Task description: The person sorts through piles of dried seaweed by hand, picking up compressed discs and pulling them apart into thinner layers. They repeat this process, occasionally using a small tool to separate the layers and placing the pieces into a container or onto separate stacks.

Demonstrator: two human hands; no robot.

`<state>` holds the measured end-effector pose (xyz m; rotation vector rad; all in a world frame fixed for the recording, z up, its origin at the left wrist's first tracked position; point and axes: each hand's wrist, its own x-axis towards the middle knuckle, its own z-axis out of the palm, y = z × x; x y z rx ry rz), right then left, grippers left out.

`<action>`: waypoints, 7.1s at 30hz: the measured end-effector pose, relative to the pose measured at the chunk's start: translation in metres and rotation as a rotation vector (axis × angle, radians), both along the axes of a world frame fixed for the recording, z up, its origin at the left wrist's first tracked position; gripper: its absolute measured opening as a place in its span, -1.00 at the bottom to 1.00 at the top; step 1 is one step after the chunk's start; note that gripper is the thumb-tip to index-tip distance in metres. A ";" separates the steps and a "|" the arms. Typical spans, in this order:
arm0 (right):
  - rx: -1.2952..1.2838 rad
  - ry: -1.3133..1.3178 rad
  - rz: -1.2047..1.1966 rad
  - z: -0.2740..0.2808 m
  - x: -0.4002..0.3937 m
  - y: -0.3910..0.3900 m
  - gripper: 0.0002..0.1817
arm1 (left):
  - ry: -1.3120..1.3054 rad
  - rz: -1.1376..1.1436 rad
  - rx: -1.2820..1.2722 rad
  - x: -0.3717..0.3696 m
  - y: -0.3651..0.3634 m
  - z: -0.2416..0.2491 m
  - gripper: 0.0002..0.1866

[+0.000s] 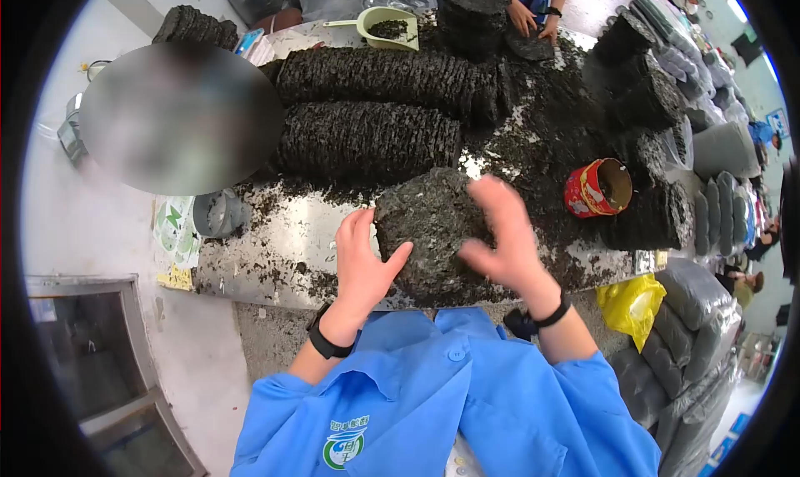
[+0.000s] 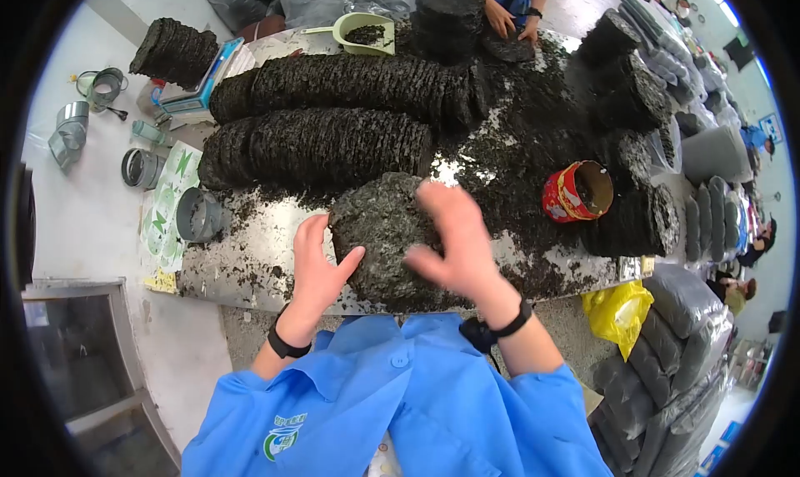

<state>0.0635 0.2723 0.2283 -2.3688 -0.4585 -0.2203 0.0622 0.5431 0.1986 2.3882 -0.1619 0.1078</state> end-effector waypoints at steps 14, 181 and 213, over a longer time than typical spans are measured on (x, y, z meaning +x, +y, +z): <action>0.413 -0.014 0.161 -0.017 0.004 -0.009 -0.28 | 0.645 0.007 -1.412 0.014 -0.050 0.084 -0.62; 1.038 0.074 -0.616 -0.063 -0.013 0.025 -0.51 | 0.055 0.005 -0.017 0.030 0.010 0.032 -0.32; 0.946 0.110 0.132 -0.039 -0.025 0.014 -0.08 | 0.602 0.095 -1.095 0.035 -0.066 0.085 -0.59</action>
